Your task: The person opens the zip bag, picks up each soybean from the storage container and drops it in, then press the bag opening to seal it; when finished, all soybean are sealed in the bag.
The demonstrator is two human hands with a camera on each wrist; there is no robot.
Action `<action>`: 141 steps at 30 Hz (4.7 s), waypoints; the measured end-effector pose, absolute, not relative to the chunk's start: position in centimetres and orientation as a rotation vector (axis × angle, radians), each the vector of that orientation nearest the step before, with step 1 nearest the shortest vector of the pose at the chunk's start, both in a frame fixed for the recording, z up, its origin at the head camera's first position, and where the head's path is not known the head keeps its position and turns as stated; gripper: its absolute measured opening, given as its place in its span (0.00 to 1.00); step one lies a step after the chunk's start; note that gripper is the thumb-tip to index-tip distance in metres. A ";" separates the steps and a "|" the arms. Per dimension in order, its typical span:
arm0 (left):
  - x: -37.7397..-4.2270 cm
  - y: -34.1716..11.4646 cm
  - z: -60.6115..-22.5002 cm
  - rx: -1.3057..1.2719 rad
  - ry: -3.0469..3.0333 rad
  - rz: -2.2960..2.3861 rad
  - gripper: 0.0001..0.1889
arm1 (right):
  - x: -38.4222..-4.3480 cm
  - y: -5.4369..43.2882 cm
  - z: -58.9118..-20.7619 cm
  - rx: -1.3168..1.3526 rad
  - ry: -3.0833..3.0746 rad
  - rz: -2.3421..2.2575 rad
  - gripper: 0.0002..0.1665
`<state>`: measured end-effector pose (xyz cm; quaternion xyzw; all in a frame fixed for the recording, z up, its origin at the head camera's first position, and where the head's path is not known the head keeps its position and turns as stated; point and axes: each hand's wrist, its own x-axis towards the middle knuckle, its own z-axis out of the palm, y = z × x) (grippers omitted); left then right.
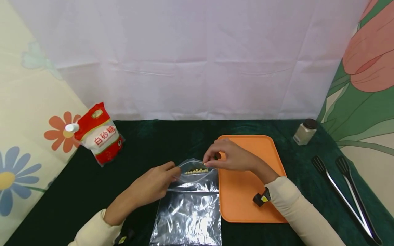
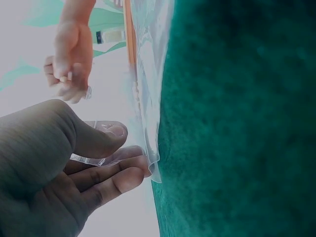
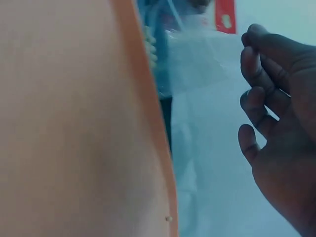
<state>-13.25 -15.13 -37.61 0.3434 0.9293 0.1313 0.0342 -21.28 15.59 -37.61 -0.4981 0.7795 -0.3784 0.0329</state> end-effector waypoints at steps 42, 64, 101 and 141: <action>-13.3 -15.1 -37.7 1.086 2.862 0.406 0.17 | -27.7 17.7 -39.4 -0.935 3.147 -0.174 0.05; -13.4 -15.3 -37.9 1.090 2.861 0.402 0.18 | -22.2 17.2 -37.6 -0.989 2.445 -1.544 0.09; -13.3 -14.9 -37.7 1.028 2.867 0.397 0.18 | -20.4 15.1 -37.8 -1.390 2.496 -1.103 0.08; -14.4 -16.8 -36.7 0.764 3.096 0.900 0.10 | -19.8 15.2 -37.2 -1.290 2.663 -0.860 0.13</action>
